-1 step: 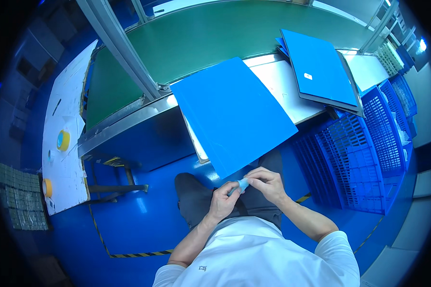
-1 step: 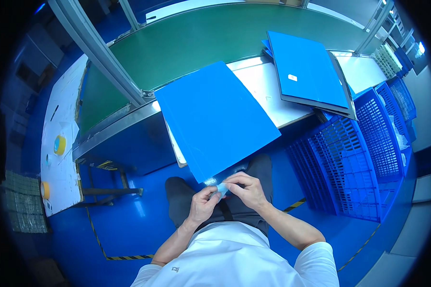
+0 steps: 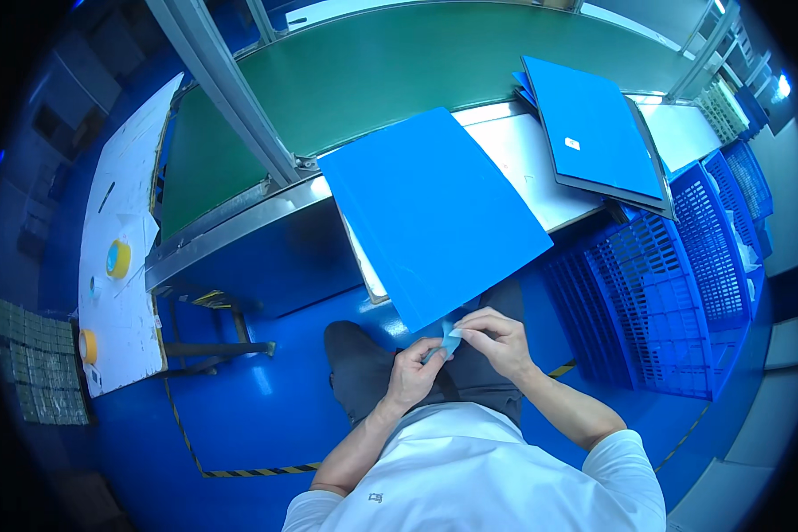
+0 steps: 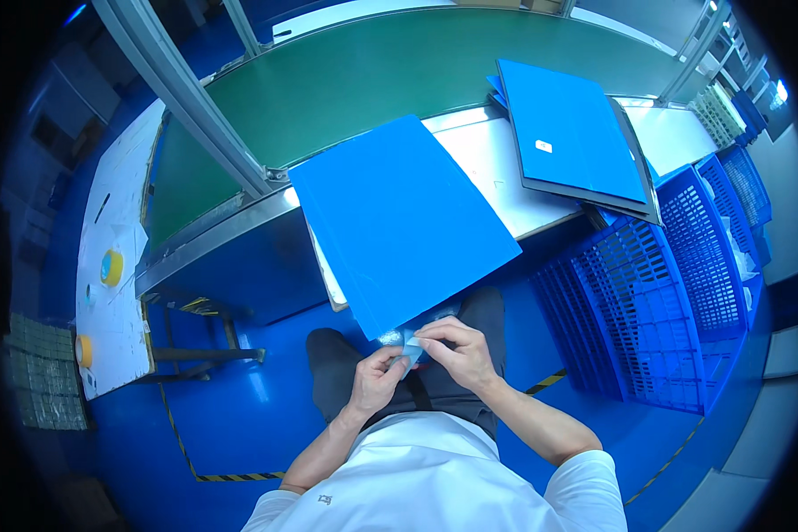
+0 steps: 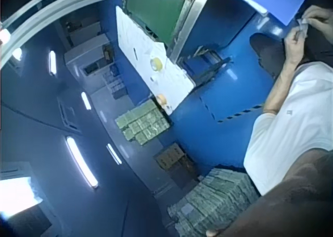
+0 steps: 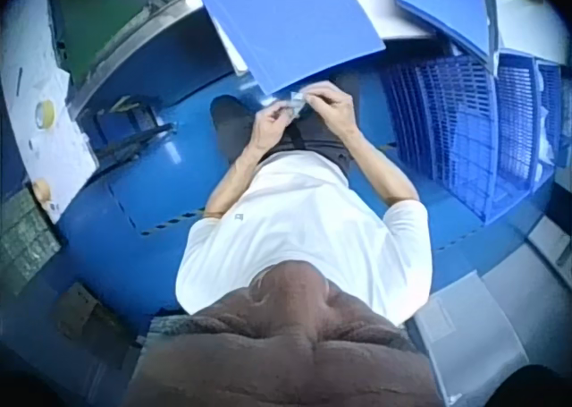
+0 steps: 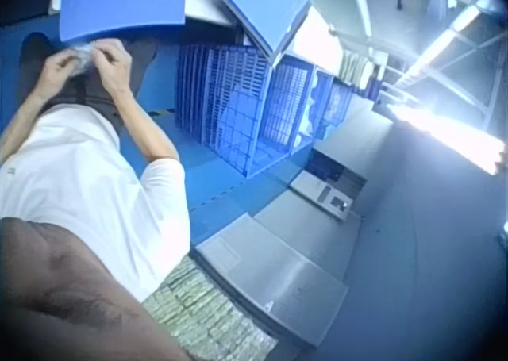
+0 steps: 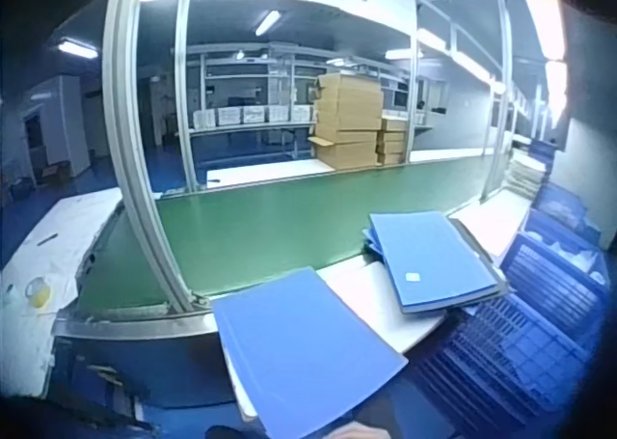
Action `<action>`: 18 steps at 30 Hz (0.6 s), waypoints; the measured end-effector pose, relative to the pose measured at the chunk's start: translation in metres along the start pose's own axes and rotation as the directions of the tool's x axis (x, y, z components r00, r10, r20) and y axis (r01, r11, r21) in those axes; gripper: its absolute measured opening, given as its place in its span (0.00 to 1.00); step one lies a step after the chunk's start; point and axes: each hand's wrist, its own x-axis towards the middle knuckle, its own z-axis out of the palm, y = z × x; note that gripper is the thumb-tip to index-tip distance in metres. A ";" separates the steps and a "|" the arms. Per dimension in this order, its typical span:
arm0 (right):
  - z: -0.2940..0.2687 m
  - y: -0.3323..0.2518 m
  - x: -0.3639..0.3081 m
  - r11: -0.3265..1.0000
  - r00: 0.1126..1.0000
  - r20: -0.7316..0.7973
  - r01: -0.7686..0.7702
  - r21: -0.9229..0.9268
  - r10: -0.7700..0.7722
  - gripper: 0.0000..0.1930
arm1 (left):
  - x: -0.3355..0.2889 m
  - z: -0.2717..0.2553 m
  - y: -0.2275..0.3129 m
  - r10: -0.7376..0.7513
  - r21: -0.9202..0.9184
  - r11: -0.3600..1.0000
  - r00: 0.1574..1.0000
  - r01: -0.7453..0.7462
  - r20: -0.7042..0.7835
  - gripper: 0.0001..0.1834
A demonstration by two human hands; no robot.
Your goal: The person wraps a tray of yellow items in plastic, then sits on a red stool to apply small white labels to a stack of blue and black folders. They peel labels from a roll and stick them onto the folders one by one, placing the labeled folders into a blue crate.
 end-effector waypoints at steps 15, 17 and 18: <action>-0.013 -0.042 0.117 0.423 0.762 0.360 0.614 -0.666 -0.539 0.05 | -0.008 -0.009 -0.049 -0.222 -0.101 0.970 0.975 0.222 0.009 0.13; -0.013 -0.041 0.112 0.421 0.778 0.406 0.609 -0.672 -0.479 0.06 | -0.008 -0.011 -0.051 -0.247 -0.078 0.966 0.969 0.247 0.015 0.13; -0.014 -0.042 0.112 0.429 0.779 0.422 0.614 -0.662 -0.465 0.06 | -0.008 -0.011 -0.054 -0.249 -0.061 0.966 0.968 0.250 0.019 0.13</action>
